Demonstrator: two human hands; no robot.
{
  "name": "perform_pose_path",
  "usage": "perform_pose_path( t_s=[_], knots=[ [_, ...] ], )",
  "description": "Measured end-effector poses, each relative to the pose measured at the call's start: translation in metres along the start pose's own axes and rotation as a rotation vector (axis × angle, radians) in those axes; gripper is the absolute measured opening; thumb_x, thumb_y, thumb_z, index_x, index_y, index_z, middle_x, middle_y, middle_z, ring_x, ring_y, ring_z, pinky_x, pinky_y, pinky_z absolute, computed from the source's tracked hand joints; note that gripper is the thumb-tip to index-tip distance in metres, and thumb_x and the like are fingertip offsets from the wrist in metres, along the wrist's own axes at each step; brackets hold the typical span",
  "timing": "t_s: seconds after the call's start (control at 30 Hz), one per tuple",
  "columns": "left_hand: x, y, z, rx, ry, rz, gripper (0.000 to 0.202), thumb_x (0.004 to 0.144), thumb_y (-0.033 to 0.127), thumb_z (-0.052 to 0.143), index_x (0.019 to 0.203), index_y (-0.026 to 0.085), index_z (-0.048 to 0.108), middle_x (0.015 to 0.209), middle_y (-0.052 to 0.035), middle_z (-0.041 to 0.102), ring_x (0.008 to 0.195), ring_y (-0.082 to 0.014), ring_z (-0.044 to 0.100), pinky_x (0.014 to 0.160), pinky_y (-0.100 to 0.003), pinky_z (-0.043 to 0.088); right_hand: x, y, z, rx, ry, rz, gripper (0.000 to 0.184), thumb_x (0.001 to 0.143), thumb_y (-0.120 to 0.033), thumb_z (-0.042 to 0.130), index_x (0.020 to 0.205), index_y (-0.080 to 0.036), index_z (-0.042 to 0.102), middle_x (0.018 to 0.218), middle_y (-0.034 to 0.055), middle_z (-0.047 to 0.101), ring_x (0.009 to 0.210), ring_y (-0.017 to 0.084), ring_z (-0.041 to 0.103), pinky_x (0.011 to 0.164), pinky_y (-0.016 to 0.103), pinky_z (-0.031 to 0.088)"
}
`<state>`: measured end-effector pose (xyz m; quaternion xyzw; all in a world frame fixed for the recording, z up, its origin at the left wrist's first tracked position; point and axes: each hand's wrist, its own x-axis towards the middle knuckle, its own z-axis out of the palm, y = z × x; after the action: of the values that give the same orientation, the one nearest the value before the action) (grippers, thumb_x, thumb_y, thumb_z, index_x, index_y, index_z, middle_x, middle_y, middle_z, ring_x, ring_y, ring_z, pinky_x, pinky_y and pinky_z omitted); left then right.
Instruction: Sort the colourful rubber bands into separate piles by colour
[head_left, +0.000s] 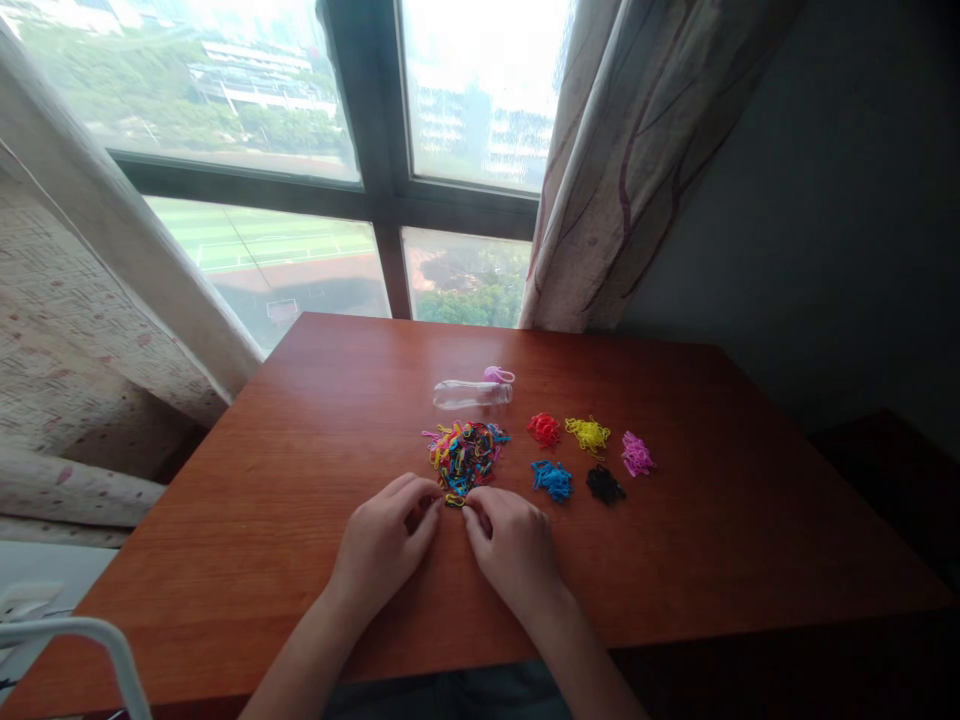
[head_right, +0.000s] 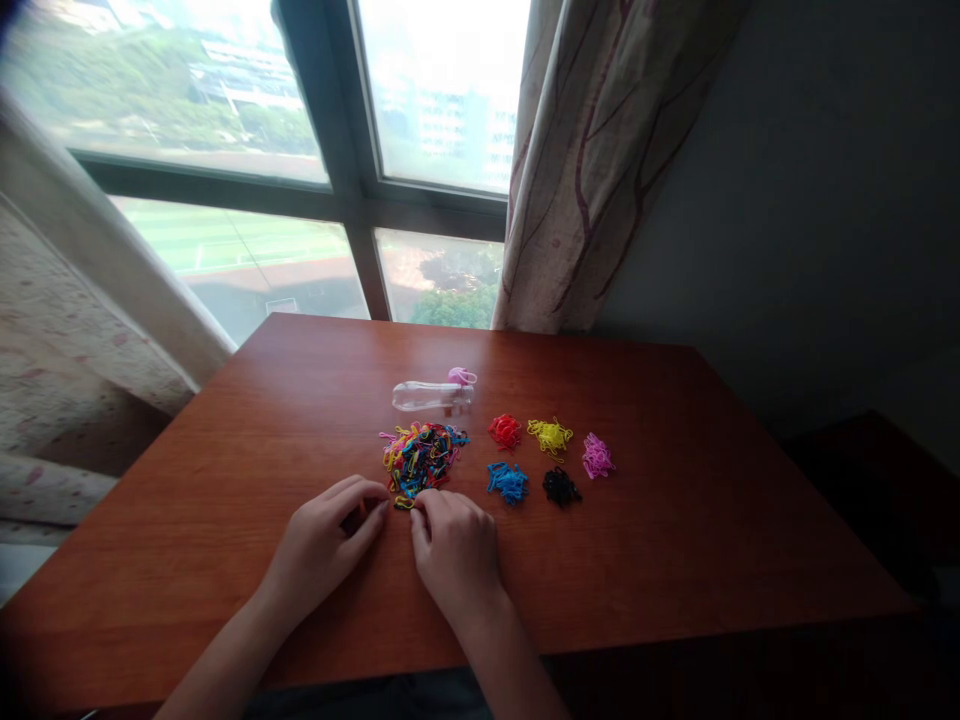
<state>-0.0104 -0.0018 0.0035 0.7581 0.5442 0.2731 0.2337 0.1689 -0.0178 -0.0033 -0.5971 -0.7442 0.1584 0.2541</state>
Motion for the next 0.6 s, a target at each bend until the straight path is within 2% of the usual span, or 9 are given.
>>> perform_pose_path(
  t_s=[0.2,0.6],
  knots=[
    [-0.0002,0.001,0.0003,0.002,-0.002,-0.005,0.011,0.09,0.025,0.053,0.089,0.022,0.063,0.082,0.0009,0.064,0.072,-0.0136,0.059,0.067,-0.025,0.043,0.0021,-0.0023,0.0018,-0.002,-0.001,-0.008,0.009,0.089,-0.016,0.058,0.086,-0.024,0.062,0.08,-0.0017,0.069,0.076,0.016,0.062,0.066,0.025,0.033],
    [0.0007,0.001,0.0014,0.014,0.014,0.005,0.01,0.09,0.025,0.054,0.088,0.022,0.063,0.082,0.0005,0.064,0.072,-0.0137,0.06,0.065,-0.024,0.043,0.0034,-0.0052,0.0016,-0.007,0.001,0.0,0.012,0.087,-0.014,0.059,0.079,-0.023,0.06,0.075,-0.0021,0.068,0.069,0.014,0.06,0.062,0.025,0.029]
  ],
)
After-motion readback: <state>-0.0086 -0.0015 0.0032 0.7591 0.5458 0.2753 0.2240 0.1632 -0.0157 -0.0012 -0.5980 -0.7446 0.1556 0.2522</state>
